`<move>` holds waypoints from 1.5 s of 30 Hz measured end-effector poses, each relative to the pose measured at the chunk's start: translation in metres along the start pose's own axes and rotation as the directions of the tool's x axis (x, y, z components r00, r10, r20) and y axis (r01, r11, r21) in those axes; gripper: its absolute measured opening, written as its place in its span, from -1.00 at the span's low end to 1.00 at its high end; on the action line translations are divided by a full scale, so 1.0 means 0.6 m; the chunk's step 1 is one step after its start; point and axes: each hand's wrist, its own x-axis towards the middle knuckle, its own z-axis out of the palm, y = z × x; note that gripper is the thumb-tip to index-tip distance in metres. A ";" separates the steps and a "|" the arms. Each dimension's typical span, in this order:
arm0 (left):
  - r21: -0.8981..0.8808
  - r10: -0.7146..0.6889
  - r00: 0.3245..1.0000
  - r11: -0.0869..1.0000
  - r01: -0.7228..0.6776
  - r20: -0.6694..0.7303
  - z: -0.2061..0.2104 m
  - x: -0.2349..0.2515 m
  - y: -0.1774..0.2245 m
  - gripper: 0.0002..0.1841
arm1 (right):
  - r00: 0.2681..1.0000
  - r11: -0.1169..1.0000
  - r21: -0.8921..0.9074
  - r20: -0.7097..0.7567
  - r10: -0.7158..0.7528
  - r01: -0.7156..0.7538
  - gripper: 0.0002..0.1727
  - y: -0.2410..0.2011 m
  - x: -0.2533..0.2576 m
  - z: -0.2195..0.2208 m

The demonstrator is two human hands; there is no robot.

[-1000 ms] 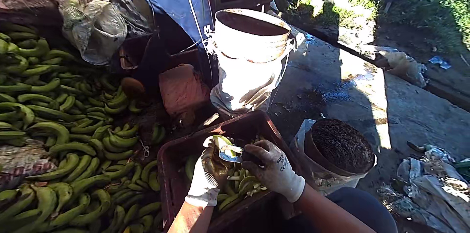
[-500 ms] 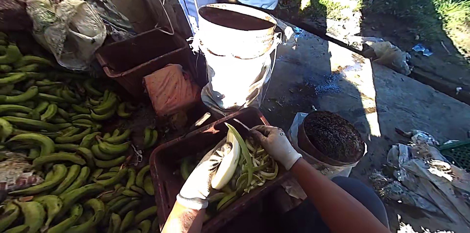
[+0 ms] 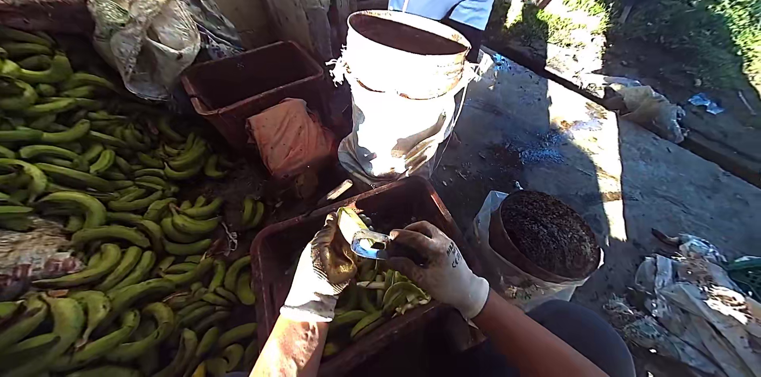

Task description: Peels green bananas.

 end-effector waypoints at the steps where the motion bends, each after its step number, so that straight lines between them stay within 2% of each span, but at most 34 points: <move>1: 0.029 -0.026 1.000 0.999 0.025 0.016 0.001 -0.005 0.002 -0.51 | 1.000 1.000 0.003 0.007 -0.010 0.010 -0.56 -0.001 0.002 0.001; 3: 0.089 -0.083 0.991 0.993 0.074 0.105 0.001 -0.019 0.004 -0.56 | 1.000 1.000 0.017 -0.002 -0.017 0.017 -0.56 -0.001 0.010 0.001; 5: 0.212 -0.116 0.965 0.975 0.065 0.234 0.001 -0.029 0.009 -0.66 | 0.999 0.998 0.040 -0.018 0.043 -0.043 -0.56 0.006 0.021 -0.006; 7: 0.390 -0.174 0.932 0.920 0.038 0.318 0.008 -0.039 0.015 -0.62 | 0.968 0.968 0.006 0.027 0.251 -0.251 -0.54 0.022 0.036 -0.019; 8: 0.455 -0.203 0.925 0.890 0.037 0.322 0.013 -0.043 0.015 -0.57 | 0.919 0.922 -0.020 0.076 0.388 -0.387 -0.51 0.035 0.045 -0.030; 10: 0.490 -0.226 0.922 0.871 0.046 0.314 0.020 -0.046 0.012 -0.53 | 0.818 0.825 -0.020 0.118 0.564 -0.565 -0.48 0.061 0.055 -0.049; 11: 0.477 -0.205 0.936 0.878 0.046 0.286 0.022 -0.044 0.009 -0.56 | 0.800 0.803 0.013 0.100 0.591 -0.595 -0.47 0.064 0.056 -0.058; 14: 0.282 -0.133 0.973 0.956 0.076 0.190 0.019 -0.027 0.004 -0.59 | 0.863 0.861 0.059 0.025 0.505 -0.505 -0.43 0.037 0.046 -0.072; 17: 0.058 -0.035 0.996 0.998 0.030 0.085 0.012 -0.014 0.008 -0.58 | 0.963 0.963 0.050 -0.017 0.267 -0.266 -0.46 0.010 0.022 -0.056; 19: -0.018 0.025 0.999 1.000 -0.024 0.042 0.008 -0.009 0.009 -0.58 | 0.993 0.993 0.039 0.002 0.115 -0.115 -0.49 0.003 0.007 -0.041; 21: -0.077 0.013 0.999 0.997 -0.010 0.041 0.003 -0.005 0.010 -0.55 | 0.999 1.000 -0.027 0.045 -0.004 0.005 -0.50 0.000 -0.002 -0.027; 23: -0.028 -0.008 0.998 1.000 0.010 0.059 0.001 -0.008 0.010 -0.55 | 0.995 0.994 -0.080 0.064 -0.073 0.078 -0.52 0.004 -0.004 -0.014; 26: 0.152 -0.037 0.986 0.988 0.012 0.163 0.001 -0.020 0.009 -0.60 | 0.996 0.997 -0.038 0.055 -0.067 0.069 -0.55 0.007 0.002 -0.011; 30: 0.177 -0.106 0.965 0.982 0.064 0.240 0.006 -0.024 0.009 -0.62 | 0.994 0.995 -0.034 0.039 -0.097 0.099 -0.56 0.006 0.013 -0.019; 32: 0.263 -0.084 0.956 0.965 0.008 0.282 0.006 -0.029 0.011 -0.63 | 0.999 0.998 -0.041 0.002 -0.051 0.051 -0.55 0.008 0.017 -0.017; 34: 0.372 -0.087 0.937 0.927 -0.048 0.338 0.005 -0.033 0.012 -0.64 | 0.990 0.991 -0.031 -0.040 0.132 -0.134 -0.54 0.015 0.028 -0.023; 36: 0.457 -0.128 0.921 0.888 -0.059 0.368 0.011 -0.038 0.015 -0.57 | 0.917 0.915 -0.063 -0.019 0.398 -0.398 -0.50 0.034 0.048 -0.046; 38: 0.469 -0.157 0.910 0.882 -0.046 0.384 0.021 -0.045 0.015 -0.51 | 0.826 0.825 -0.061 -0.001 0.563 -0.562 -0.45 0.063 0.058 -0.068; 40: 0.451 -0.153 0.907 0.891 -0.045 0.393 0.026 -0.044 0.015 -0.51 | 0.801 0.802 0.013 -0.047 0.597 -0.597 -0.45 0.070 0.055 -0.079; 45: 0.477 -0.081 0.938 0.874 -0.097 0.338 0.019 -0.039 0.012 -0.57 | 0.843 0.835 0.218 -0.084 0.532 -0.506 -0.42 0.037 0.043 -0.071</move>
